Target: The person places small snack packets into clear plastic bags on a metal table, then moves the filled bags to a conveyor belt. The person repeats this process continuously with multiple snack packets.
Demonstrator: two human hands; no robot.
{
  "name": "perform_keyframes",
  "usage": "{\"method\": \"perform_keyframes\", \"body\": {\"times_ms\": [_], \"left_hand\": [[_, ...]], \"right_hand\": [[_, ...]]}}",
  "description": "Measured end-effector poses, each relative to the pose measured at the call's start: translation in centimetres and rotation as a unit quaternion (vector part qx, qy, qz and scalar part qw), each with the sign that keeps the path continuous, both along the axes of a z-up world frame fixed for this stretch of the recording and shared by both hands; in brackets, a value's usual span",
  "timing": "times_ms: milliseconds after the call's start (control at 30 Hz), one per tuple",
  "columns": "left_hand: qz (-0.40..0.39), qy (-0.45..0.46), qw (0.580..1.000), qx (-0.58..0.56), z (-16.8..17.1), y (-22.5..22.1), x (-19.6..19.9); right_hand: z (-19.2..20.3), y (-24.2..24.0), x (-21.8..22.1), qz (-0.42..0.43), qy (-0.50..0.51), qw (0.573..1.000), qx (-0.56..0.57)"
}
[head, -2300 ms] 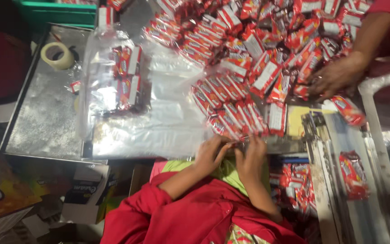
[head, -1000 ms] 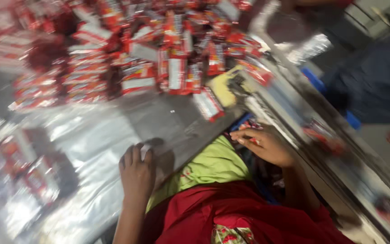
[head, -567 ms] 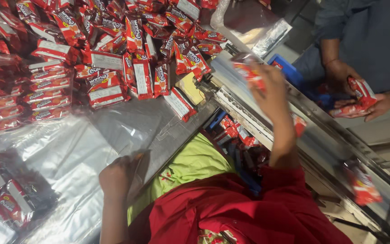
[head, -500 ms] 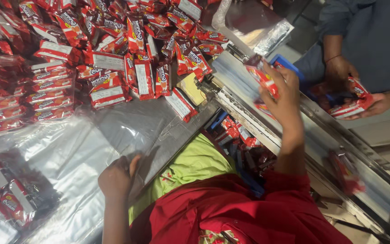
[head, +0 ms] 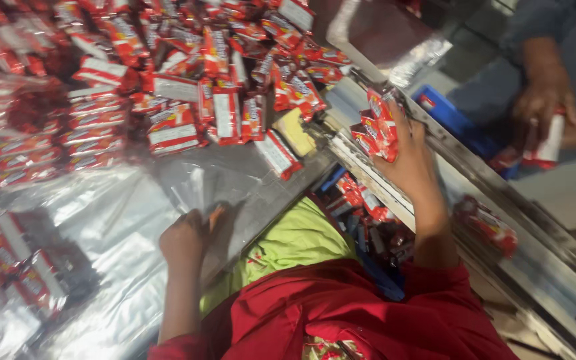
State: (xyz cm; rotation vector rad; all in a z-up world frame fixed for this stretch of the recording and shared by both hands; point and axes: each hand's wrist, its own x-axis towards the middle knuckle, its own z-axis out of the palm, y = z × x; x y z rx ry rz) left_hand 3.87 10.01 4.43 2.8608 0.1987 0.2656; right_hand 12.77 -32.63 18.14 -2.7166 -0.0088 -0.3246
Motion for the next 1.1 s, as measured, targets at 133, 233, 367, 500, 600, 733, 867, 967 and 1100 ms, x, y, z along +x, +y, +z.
{"method": "perform_keyframes", "body": {"times_ms": [133,233,367,500,600,733,867,967,1100], "left_hand": [[-0.226,-0.237,0.94,-0.098,-1.4,-2.6,0.9],[-0.151,-0.087,0.98,-0.094,-2.0,-5.3,0.2],[-0.032,-0.033,0.942,-0.333,0.0,-2.3,0.8],[0.092,-0.079,0.875,-0.469,3.2,0.0,0.8],[-0.097,-0.149,0.925,-0.337,4.6,-2.3,-1.4],[-0.057,-0.139,0.964,-0.221,5.6,-2.0,-4.2],[-0.046,-0.273,0.911,-0.304,3.8,-1.1,-5.5],[-0.077,-0.172,0.898,-0.398,0.5,-3.0,-5.8],[-0.072,-0.125,0.95,-0.278,-2.5,-3.8,-2.7]], "right_hand": [[-2.7,5.2,0.1,0.221,0.017,0.861,0.459],[-6.1,11.2,-3.7,0.298,-0.014,0.887,0.353],[-11.3,17.7,-7.8,0.33,-0.035,0.938,0.101],[-13.0,20.7,-7.5,0.392,-0.105,0.907,-0.112],[-13.1,22.1,-6.1,0.446,-0.145,0.883,-0.015],[-15.3,24.0,-2.7,0.216,0.299,0.921,0.123],[-20.5,24.7,-2.4,0.088,0.294,0.61,0.731],[-22.8,23.8,-2.8,0.096,0.309,0.594,0.737],[-19.3,21.6,-3.1,0.314,0.21,0.881,0.286]]}}
